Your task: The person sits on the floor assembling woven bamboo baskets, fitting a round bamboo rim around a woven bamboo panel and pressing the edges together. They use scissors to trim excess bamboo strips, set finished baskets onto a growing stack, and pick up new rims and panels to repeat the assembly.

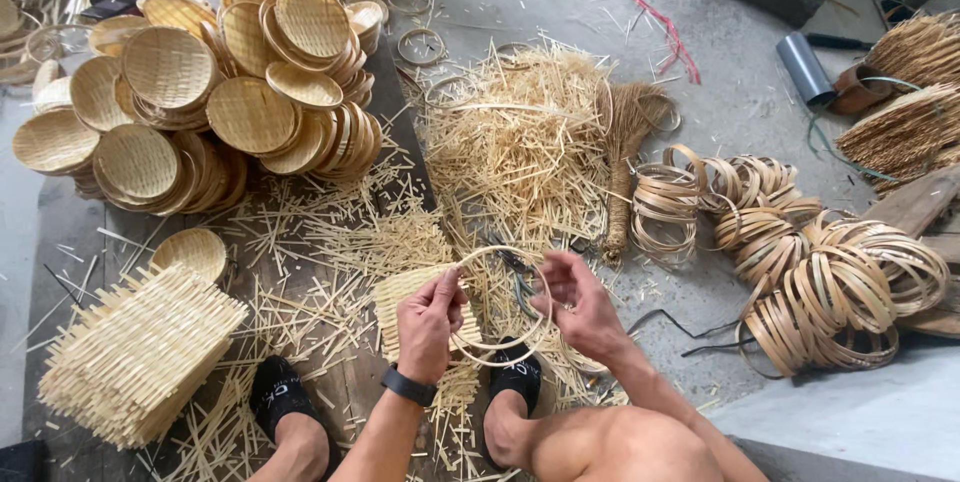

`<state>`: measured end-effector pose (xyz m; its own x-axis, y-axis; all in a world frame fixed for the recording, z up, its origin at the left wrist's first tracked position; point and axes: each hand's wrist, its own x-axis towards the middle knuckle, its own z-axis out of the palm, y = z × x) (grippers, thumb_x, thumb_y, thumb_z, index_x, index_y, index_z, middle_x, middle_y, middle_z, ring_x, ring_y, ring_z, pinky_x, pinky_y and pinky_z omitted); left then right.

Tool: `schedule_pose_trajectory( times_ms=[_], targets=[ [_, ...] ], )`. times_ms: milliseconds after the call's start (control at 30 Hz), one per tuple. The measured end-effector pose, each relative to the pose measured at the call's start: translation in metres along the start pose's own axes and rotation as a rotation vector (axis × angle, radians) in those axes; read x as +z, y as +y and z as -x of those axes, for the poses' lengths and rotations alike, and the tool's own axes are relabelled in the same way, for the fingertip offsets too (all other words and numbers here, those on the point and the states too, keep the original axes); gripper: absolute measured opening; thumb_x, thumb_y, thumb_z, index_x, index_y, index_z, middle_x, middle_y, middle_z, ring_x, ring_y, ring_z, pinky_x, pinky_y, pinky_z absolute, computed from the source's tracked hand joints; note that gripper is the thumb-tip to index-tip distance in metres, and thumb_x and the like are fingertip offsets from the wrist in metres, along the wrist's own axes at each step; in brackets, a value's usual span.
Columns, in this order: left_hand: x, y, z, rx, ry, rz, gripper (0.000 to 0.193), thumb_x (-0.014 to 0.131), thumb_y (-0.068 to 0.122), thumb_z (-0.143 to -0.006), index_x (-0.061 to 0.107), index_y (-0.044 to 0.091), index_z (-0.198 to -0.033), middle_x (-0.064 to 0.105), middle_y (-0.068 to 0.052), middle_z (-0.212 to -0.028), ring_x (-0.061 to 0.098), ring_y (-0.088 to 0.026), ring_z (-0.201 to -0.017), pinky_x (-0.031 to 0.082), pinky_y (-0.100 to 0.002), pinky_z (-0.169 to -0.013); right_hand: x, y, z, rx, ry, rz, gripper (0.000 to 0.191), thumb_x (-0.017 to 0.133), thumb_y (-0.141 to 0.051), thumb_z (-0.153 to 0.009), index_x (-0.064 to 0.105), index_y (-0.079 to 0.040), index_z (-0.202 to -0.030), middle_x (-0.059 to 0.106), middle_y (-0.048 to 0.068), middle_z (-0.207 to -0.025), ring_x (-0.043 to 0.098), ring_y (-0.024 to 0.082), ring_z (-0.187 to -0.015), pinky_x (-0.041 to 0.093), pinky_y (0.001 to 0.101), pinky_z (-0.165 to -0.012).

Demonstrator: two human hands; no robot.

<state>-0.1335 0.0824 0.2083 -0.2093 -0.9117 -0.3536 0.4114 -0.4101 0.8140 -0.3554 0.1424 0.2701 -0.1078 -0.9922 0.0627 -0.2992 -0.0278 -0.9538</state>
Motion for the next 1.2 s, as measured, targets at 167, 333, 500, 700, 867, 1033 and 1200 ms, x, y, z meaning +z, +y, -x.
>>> schedule_pose_trajectory(
  times_ms=[167,333,500,700,867,1033,1200],
  targets=[
    [0.005,0.009,0.004,0.163,0.086,-0.302,0.041,0.061,0.031,-0.109,0.070,-0.001,-0.085,0.046,0.002,-0.064,0.036,-0.003,-0.052,0.027,-0.020,-0.044,0.004,-0.014,-0.016,-0.367,-0.064,0.230,0.050,0.079,-0.009,-0.084,0.061,-0.001,-0.131,0.067,0.011,-0.108,0.068,0.017,-0.084,0.063,0.0265,-0.068],
    [0.014,0.008,0.003,0.161,0.083,-0.184,0.026,0.065,0.025,-0.094,0.074,0.012,-0.115,0.069,0.005,-0.074,0.043,-0.001,-0.051,0.032,-0.018,-0.041,0.008,0.005,-0.021,0.217,-0.061,-0.266,0.033,0.070,-0.012,-0.092,0.068,-0.006,-0.125,0.068,0.004,-0.077,0.062,0.009,-0.058,0.054,0.0245,-0.047],
    [0.007,-0.020,0.006,-0.105,-0.041,-0.293,0.026,0.072,0.027,-0.093,0.076,0.002,-0.100,0.064,-0.004,-0.062,0.051,-0.010,-0.044,0.041,-0.023,-0.037,0.011,0.037,-0.003,0.191,0.140,-0.119,0.025,0.067,-0.020,-0.097,0.077,-0.005,-0.114,0.067,0.001,-0.069,0.050,0.006,-0.051,0.041,0.0218,-0.042],
    [-0.003,-0.046,-0.001,-0.243,-0.454,-0.240,0.026,0.078,0.016,-0.096,0.069,-0.003,-0.112,0.073,-0.004,-0.086,0.069,-0.012,-0.069,0.061,-0.026,-0.061,0.009,0.079,0.014,0.095,0.274,-0.151,0.023,0.069,-0.020,-0.099,0.077,-0.003,-0.113,0.075,-0.004,-0.087,0.061,0.001,-0.073,0.049,0.0184,-0.060],
    [0.008,-0.065,0.003,-0.392,-0.248,-0.706,0.037,0.065,0.016,-0.095,0.060,0.011,-0.131,0.066,-0.012,-0.079,0.062,-0.016,-0.058,0.053,-0.029,-0.049,0.014,0.129,0.029,0.347,0.382,-0.092,0.023,0.073,-0.022,-0.093,0.081,-0.004,-0.105,0.066,-0.001,-0.068,0.047,0.005,-0.053,0.033,0.0223,-0.044],
    [-0.013,-0.087,-0.011,-0.315,-0.072,-0.670,0.040,0.060,0.021,-0.099,0.065,0.018,-0.138,0.077,-0.006,-0.095,0.067,-0.017,-0.068,0.055,-0.030,-0.058,-0.028,0.217,0.044,0.557,0.709,-0.043,0.029,0.068,-0.030,-0.099,0.076,-0.004,-0.107,0.064,0.001,-0.071,0.048,0.007,-0.054,0.038,0.0246,-0.044],
    [-0.065,-0.090,-0.043,-0.246,0.030,-0.380,0.033,0.070,0.022,-0.099,0.073,-0.001,-0.123,0.074,-0.005,-0.097,0.067,-0.008,-0.081,0.056,-0.023,-0.072,-0.094,0.280,0.076,0.807,0.832,0.263,0.032,0.065,-0.029,-0.102,0.071,-0.003,-0.118,0.074,0.011,-0.087,0.069,0.019,-0.070,0.054,0.0332,-0.060]
  ],
)
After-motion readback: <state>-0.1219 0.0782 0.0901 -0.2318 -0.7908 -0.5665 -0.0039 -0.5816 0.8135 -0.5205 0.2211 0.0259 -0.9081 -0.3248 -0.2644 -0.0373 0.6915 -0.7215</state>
